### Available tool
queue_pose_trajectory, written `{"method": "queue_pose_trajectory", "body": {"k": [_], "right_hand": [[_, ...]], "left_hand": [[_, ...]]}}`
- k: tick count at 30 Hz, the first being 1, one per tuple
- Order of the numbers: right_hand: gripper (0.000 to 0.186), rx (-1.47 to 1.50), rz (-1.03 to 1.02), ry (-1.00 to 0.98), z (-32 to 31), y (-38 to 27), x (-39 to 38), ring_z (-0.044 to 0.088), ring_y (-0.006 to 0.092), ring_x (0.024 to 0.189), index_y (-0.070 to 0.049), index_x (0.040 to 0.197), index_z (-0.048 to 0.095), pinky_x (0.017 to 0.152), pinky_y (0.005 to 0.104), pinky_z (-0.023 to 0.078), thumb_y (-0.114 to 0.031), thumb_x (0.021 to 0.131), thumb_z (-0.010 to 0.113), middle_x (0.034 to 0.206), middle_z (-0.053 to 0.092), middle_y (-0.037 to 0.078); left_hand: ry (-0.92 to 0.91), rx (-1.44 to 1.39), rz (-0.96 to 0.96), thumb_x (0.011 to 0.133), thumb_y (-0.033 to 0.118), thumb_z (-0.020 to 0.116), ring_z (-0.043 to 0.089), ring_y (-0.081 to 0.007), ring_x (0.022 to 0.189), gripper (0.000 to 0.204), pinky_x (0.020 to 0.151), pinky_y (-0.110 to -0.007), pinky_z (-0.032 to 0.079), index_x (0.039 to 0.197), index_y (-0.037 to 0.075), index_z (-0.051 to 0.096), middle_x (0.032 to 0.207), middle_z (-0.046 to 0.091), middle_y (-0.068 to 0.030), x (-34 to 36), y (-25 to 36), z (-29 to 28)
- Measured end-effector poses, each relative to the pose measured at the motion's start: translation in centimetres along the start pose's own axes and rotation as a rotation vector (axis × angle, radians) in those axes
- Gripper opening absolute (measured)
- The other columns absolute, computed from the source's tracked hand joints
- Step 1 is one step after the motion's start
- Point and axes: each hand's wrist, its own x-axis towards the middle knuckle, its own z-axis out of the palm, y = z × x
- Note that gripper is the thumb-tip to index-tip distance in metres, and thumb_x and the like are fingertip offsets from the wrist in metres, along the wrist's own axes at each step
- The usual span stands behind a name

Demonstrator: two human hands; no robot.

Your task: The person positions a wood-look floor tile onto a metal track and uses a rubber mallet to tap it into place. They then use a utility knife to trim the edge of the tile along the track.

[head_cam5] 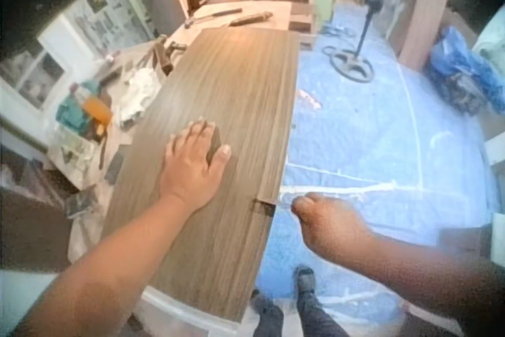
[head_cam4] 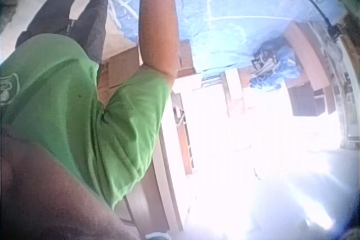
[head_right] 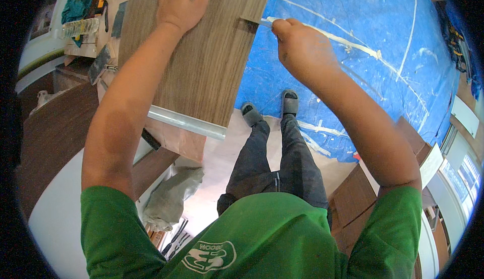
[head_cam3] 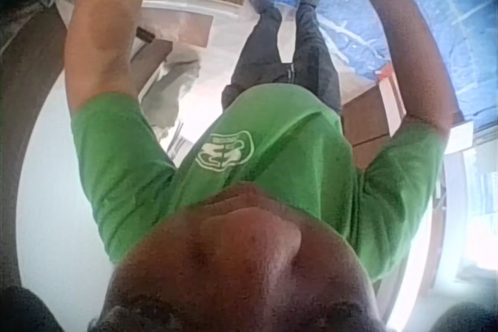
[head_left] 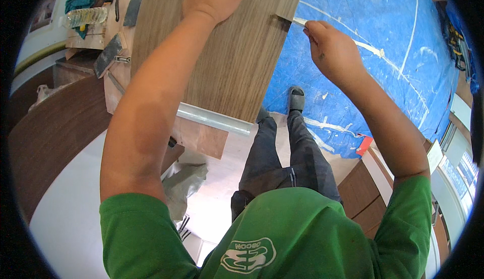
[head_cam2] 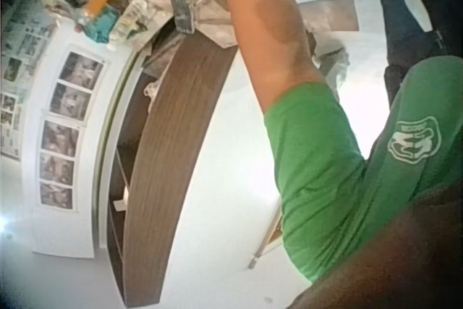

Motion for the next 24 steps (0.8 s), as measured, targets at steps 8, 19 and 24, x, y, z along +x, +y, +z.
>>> {"method": "queue_pose_trajectory", "body": {"k": [8, 19, 24], "right_hand": [[0.024, 0.052, -0.199, -0.487, 1.0, -4.8, -6.8, 0.07, 0.0394, 0.095, -0.009, 0.112, 0.062, 0.076, 0.0492, 0.058, -0.006, 0.088, 0.057, 0.11, 0.068, 0.017], [0.019, 0.113, -0.14, -0.152, 2.8, -4.1, -6.9, 0.067, 0.0402, 0.085, -0.008, 0.107, 0.063, 0.073, 0.0511, 0.056, -0.005, 0.089, 0.061, 0.092, 0.064, 0.017], [0.014, 0.422, -0.104, -0.265, 2.3, -5.1, -11.5, 0.067, 0.0405, 0.082, -0.006, 0.105, 0.063, 0.069, 0.0502, 0.053, -0.006, 0.091, 0.065, 0.09, 0.064, 0.018]], "left_hand": [[0.004, 0.001, 0.008, 0.104, 0.048, 0.043, 0.032, -0.0352, 0.15, 0.065, 0.126, -0.05, 0.017, 0.151, 0.003, 0.045, 0.16, 0.04, -0.0196, 0.2, 0.3, 0.5], [-0.008, 0.004, -0.007, 0.104, 0.048, 0.043, 0.031, -0.0345, 0.151, 0.065, 0.126, -0.049, 0.016, 0.151, 0.002, 0.045, 0.161, 0.039, -0.0185, 0.0, 0.4, 0.2], [-0.042, -0.03, -0.032, 0.104, 0.046, 0.046, 0.031, -0.0347, 0.151, 0.065, 0.126, -0.049, 0.017, 0.152, 0.002, 0.044, 0.162, 0.038, -0.0184, -0.2, 0.9, -0.4]]}}
